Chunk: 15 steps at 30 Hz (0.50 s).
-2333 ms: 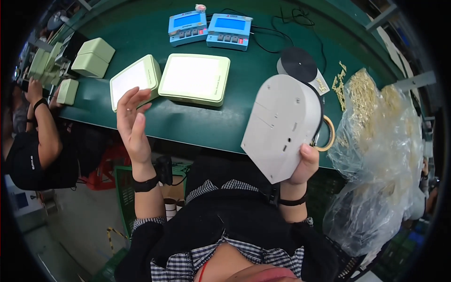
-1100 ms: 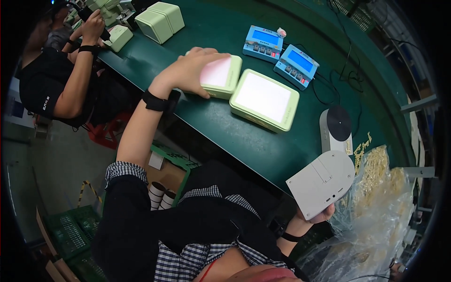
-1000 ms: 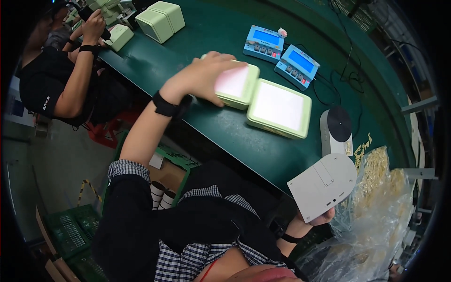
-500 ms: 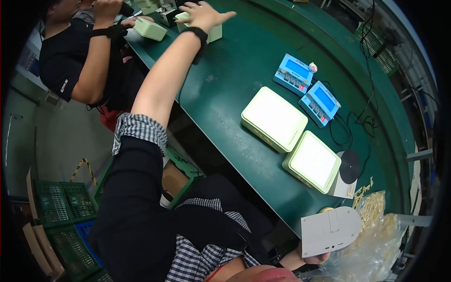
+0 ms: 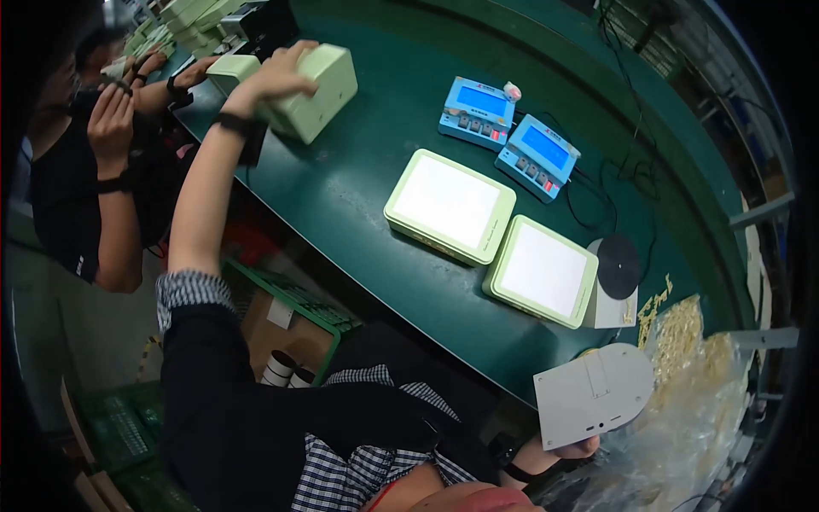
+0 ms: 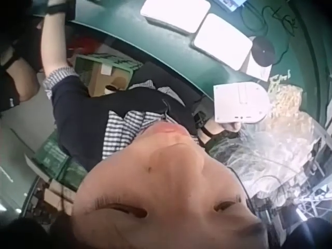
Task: The person picks up a speaker and a logo, then presses the logo onto the speaker by hand. The person then repeats this process with a second speaker and logo before setting them aside.
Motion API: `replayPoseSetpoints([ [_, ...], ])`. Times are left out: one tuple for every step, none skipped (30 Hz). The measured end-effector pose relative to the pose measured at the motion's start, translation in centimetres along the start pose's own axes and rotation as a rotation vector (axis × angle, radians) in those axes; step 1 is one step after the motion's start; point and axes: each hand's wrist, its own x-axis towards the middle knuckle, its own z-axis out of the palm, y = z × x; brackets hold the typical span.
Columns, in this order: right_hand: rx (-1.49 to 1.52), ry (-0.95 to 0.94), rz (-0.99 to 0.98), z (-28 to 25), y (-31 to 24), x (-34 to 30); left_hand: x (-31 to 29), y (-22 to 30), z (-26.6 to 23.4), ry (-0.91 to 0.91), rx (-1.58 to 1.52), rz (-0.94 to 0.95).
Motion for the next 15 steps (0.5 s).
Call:
replayPoseSetpoints([
  [-0.001,0.014,0.004,-0.1,-0.2,-0.2,-2.4,1.4,0.2,0.003,0.025,0.067],
  [-0.004,0.026,0.003,-0.1,-0.3,-0.4,-4.4,2.8,0.4,0.009,0.044,0.138],
  [0.005,0.027,0.021,-0.3,-0.4,-0.4,-6.0,3.6,-0.1,0.006,0.049,0.136],
  [0.009,0.037,0.031,-0.3,-0.4,-0.6,-7.0,4.7,-0.1,0.010,0.079,0.088],
  [0.014,0.050,0.041,-0.4,-0.5,-0.7,-7.9,5.7,-0.2,0.016,0.109,0.039],
  [0.024,0.053,0.053,-0.5,-0.6,-0.8,-9.5,6.4,-0.8,0.028,0.144,-0.021],
  [0.028,0.066,0.058,-0.7,-0.8,-1.2,-10.5,7.1,-1.0,0.027,0.144,-0.013],
  [0.020,0.063,0.044,-0.5,-1.0,-1.7,-11.5,7.8,-1.3,0.039,0.139,0.052],
  [0.013,0.060,0.026,-0.4,-1.2,-2.1,-12.4,8.3,-1.7,0.060,0.133,0.119],
  [-0.002,0.059,0.010,-0.2,-1.5,-2.6,-13.4,8.7,-2.1,0.075,0.127,0.187],
  [-0.009,0.056,-0.001,-0.1,-1.7,-2.7,-14.9,9.3,-3.0,0.106,0.065,0.279],
  [-0.028,0.063,-0.023,0.0,-2.0,-3.2,-16.3,10.4,-4.1,0.126,-0.004,0.385],
  [-0.044,0.072,-0.040,-0.1,-2.5,-3.4,-18.0,12.3,-5.6,0.077,-0.058,0.423],
  [-0.061,0.081,-0.056,-0.1,-2.9,-3.5,-19.8,14.3,-7.0,0.028,-0.115,0.458],
  [-0.079,0.092,-0.073,-0.2,-3.3,-3.5,-21.2,15.9,-7.9,-0.020,-0.085,0.533],
])
